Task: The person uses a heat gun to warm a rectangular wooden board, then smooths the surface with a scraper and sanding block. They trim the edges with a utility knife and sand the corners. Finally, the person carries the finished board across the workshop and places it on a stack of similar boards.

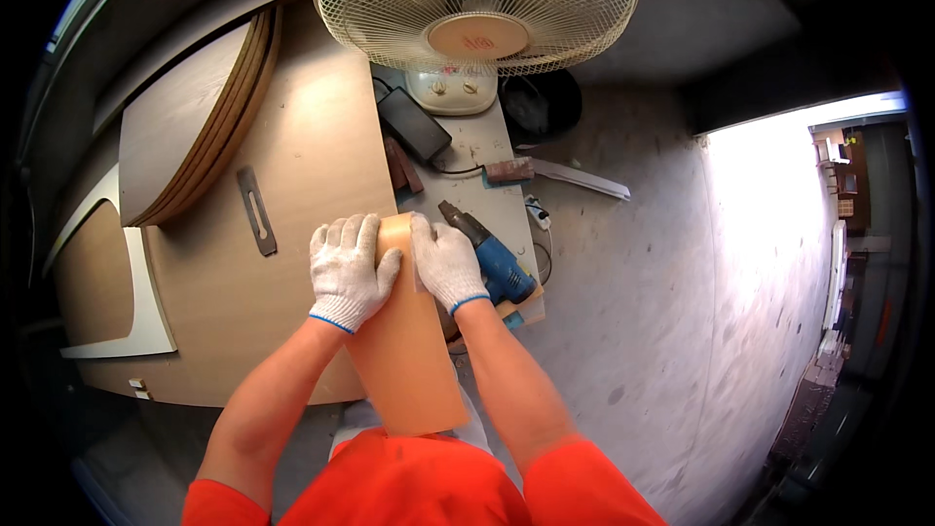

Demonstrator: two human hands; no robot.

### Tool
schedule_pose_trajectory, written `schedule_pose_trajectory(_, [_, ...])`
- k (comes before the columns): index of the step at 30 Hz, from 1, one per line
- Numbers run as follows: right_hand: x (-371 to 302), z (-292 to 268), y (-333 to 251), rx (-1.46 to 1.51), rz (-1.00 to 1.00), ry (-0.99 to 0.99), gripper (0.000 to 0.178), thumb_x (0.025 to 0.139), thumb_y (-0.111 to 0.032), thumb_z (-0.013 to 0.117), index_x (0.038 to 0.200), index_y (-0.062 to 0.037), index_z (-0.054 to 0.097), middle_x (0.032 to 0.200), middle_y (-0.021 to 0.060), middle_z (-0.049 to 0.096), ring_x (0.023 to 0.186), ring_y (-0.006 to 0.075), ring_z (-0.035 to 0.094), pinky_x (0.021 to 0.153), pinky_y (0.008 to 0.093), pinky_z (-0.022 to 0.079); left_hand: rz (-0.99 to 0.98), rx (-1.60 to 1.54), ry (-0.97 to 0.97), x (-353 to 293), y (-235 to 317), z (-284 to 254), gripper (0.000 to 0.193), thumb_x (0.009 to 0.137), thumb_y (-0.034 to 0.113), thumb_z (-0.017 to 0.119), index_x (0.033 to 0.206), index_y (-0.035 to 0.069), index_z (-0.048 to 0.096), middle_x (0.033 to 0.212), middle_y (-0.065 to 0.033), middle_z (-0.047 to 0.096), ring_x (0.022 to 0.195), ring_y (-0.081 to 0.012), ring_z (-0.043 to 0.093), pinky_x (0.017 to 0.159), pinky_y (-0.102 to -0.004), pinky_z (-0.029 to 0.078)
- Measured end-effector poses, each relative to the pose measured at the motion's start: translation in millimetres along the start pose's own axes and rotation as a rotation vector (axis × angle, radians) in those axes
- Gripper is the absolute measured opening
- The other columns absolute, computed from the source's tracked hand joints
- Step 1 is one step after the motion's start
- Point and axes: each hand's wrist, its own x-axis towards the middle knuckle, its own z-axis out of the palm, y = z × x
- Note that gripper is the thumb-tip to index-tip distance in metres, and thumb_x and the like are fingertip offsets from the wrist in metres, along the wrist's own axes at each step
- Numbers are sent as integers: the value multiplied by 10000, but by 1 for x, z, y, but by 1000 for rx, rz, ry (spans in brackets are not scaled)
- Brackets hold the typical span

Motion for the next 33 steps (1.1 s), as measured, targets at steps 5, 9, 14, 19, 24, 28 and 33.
schedule_pose_trajectory(5, [37,-8,-16,214,284,-173,526,1049,-458,634,962,52,725,731,95,689,569,198,639,535,359,522,6,-42,-2,-3,-1,3,557,896,383,776,1319,34,675,1275,-173,699,1247,-369,630,1139,-573,411])
schedule_pose_trajectory(9, [43,-21,-11,176,318,-303,478,1049,-448,635,902,1,708,648,38,602,502,145,523,477,327,407,-32,-36,-83,3,-2,-8,560,890,386,784,1315,37,678,1267,-165,701,1236,-359,637,1151,-571,406])
schedule_pose_trajectory(14, [67,-24,-22,-61,322,-426,450,1064,-439,681,963,-6,748,659,3,608,509,96,504,468,277,387,0,-43,-14,-1,0,-1,554,886,394,786,1296,37,677,1255,-170,699,1227,-360,637,1136,-572,411])
schedule_pose_trajectory(19, [64,-21,-7,107,254,-426,431,1051,-415,662,923,-7,721,679,28,617,516,119,503,483,310,385,-30,-25,1,-3,-3,1,559,879,403,790,1285,37,674,1245,-173,699,1224,-360,634,1123,-572,416])
schedule_pose_trajectory(24, [57,-19,-25,47,289,-369,452,1058,-396,650,815,-15,677,614,13,579,483,135,513,479,320,402,-23,-48,-14,-1,-2,-1,554,878,405,791,1275,36,674,1244,-174,699,1226,-367,633,1127,-575,414])
schedule_pose_trajectory(28, [41,-28,-36,63,276,-364,453,1049,-368,641,790,2,673,607,32,593,464,142,525,458,335,403,-18,-19,34,-4,0,1,544,874,390,793,1268,34,675,1239,-170,700,1218,-369,636,1128,-568,416])
schedule_pose_trajectory(33, [28,-27,-26,119,261,-285,490,1056,-395,626,767,0,656,600,57,609,446,154,519,450,348,409,-13,-23,25,1,-1,-2,534,874,380,790,1266,35,679,1231,-167,702,1210,-374,638,1117,-562,422])
